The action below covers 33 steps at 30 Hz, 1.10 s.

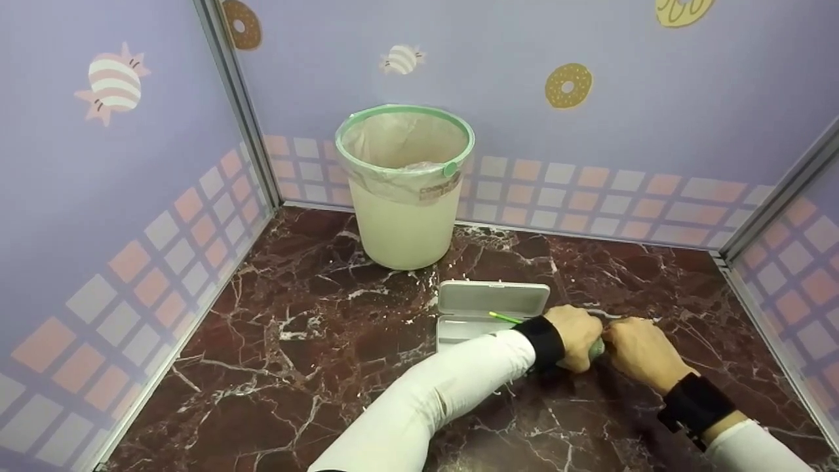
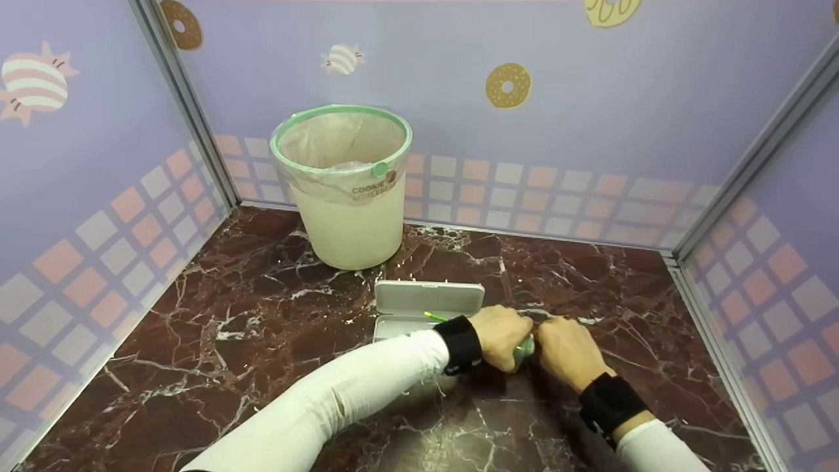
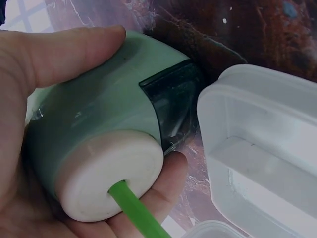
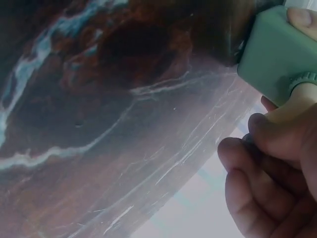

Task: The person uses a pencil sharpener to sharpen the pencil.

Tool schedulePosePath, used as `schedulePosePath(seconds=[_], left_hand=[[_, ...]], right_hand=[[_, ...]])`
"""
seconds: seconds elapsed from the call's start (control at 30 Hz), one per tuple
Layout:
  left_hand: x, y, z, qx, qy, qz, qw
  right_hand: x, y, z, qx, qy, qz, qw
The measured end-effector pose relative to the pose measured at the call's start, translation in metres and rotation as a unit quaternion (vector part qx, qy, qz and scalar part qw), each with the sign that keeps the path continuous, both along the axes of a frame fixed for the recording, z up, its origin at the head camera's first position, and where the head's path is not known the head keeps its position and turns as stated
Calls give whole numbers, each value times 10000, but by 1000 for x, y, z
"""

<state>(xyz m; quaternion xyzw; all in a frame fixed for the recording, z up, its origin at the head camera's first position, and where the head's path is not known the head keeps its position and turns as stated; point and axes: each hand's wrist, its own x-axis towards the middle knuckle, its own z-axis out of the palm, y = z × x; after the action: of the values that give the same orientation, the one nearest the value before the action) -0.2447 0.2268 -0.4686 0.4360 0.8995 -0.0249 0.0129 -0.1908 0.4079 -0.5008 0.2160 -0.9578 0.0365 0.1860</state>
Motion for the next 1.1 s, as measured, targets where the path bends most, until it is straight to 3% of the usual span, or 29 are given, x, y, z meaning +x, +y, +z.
schedulePosePath(seconds=[0.27,0.5,0.67,1.1], left_hand=[[0,-6,-1,207,-49,-90,9997],[-1,-1,-7,192,1,70,9998],[-1,4,-8,158,-28,169,9997],[7,-4,3,380,-14,184,9991]], right_hand=[[0,0,-7,-121,19,138,9998],[3,-3,-6,-311,-390,-16,9988],[5,-2,-6,-373,-288,38,9989],[12,-2,-12,-859,-212,250,9958]])
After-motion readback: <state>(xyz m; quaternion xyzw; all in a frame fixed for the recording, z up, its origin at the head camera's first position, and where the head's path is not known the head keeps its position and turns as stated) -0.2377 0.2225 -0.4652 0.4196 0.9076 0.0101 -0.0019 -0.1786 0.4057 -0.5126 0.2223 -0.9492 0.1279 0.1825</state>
